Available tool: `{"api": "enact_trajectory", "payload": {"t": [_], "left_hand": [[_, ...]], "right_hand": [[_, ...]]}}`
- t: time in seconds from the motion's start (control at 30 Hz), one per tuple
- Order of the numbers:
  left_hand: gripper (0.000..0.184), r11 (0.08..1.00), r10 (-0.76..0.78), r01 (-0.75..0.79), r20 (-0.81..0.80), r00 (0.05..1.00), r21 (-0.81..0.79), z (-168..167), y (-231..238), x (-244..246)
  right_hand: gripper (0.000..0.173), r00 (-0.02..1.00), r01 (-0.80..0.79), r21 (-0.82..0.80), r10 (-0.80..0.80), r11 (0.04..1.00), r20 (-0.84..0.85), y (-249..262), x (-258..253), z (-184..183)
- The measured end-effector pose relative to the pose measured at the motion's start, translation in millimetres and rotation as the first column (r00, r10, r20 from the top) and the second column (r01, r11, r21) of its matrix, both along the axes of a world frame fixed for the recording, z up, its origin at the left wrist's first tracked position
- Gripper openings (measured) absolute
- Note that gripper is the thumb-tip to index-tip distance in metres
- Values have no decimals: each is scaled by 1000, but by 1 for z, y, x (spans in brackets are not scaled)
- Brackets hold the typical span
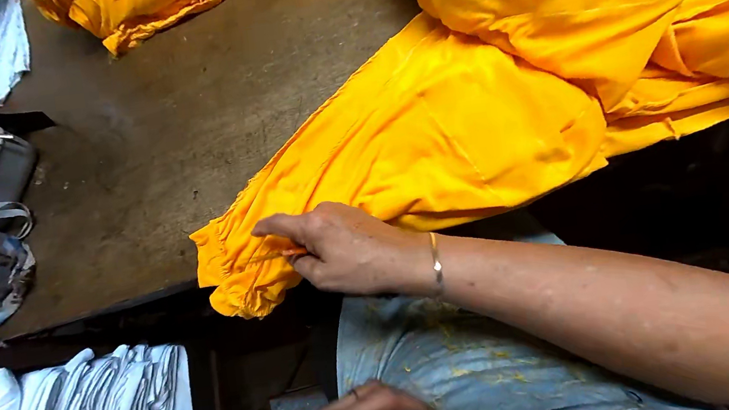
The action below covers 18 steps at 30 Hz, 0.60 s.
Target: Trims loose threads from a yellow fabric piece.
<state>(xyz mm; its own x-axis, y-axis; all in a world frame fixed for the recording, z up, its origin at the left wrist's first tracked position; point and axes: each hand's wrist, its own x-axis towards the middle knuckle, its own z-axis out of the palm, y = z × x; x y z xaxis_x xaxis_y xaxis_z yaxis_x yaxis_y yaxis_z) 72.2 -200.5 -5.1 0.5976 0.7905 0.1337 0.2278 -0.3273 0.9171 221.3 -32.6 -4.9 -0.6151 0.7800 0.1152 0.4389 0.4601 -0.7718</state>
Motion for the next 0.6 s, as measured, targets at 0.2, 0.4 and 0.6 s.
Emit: {"api": "enact_trajectory", "payload": {"t": [0.2,0.4,0.6], "left_hand": [[13,766,549,-480,-47,835,427,-14,42,-15],[29,639,697,-478,-190,691,603,-14,85,-45],[5,814,473,-411,-57,879,410,4,87,-16]], "right_hand": [[11,953,40,-21,-32,999,302,8,-15,28],[8,999,-27,16,26,1000,18,3,16,18],[9,966,14,183,34,983,-257,-4,57,41]]}}
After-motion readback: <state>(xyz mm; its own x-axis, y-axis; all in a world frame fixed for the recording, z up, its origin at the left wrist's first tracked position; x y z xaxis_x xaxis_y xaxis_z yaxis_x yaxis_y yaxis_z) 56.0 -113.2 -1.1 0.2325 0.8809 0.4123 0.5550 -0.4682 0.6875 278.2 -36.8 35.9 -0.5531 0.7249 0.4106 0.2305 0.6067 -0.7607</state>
